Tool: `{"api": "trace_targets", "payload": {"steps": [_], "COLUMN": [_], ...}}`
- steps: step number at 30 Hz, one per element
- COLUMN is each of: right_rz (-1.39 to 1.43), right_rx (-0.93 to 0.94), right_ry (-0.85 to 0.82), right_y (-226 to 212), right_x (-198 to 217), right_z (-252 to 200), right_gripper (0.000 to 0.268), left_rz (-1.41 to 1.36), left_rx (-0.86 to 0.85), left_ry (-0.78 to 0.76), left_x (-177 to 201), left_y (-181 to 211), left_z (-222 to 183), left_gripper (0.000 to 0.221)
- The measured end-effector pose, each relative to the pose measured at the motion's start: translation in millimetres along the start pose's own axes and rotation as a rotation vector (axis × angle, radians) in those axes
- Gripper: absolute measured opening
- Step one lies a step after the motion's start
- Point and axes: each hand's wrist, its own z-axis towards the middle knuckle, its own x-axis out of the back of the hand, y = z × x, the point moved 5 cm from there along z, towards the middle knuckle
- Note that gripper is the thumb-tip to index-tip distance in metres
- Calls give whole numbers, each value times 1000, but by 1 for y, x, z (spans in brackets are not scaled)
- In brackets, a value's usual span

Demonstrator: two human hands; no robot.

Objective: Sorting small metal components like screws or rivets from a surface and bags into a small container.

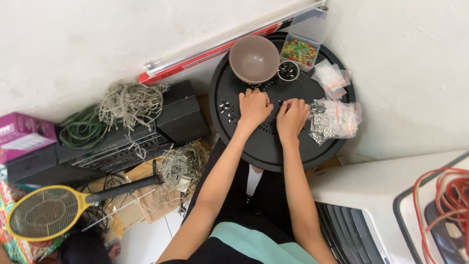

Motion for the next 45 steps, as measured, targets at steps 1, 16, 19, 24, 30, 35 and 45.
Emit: {"api": "trace_targets", "payload": {"steps": [1,16,19,24,30,35,45], "right_rz": [-7,-221,-221,-167,-137,-118,-65], "right_rx": [-12,-145,-130,-108,-50,-50,-56], "right_ry": [7,57,66,83,106,106,80], "right_y": [6,21,18,14,13,16,20], "right_x": [-3,-6,-3,4,0,0,-2], "right_z": [0,4,6,6,3,3,0], "right_gripper": [15,19,20,13,7,4,18], "left_rz": [-1,88,81,11,-81,-82,-81], "left_rx": [-12,-42,-40,-98,-144,-134,-110], "left_ry": [-9,-129,-102,-47,-53,-46,-6], "left_x": [-9,-72,-71,-48,-37,-42,-46], "left_y": [4,6,3,14,22,20,21], "left_z": [3,42,45,25,13,15,12], "left_gripper": [16,21,25,17,8,6,4]}}
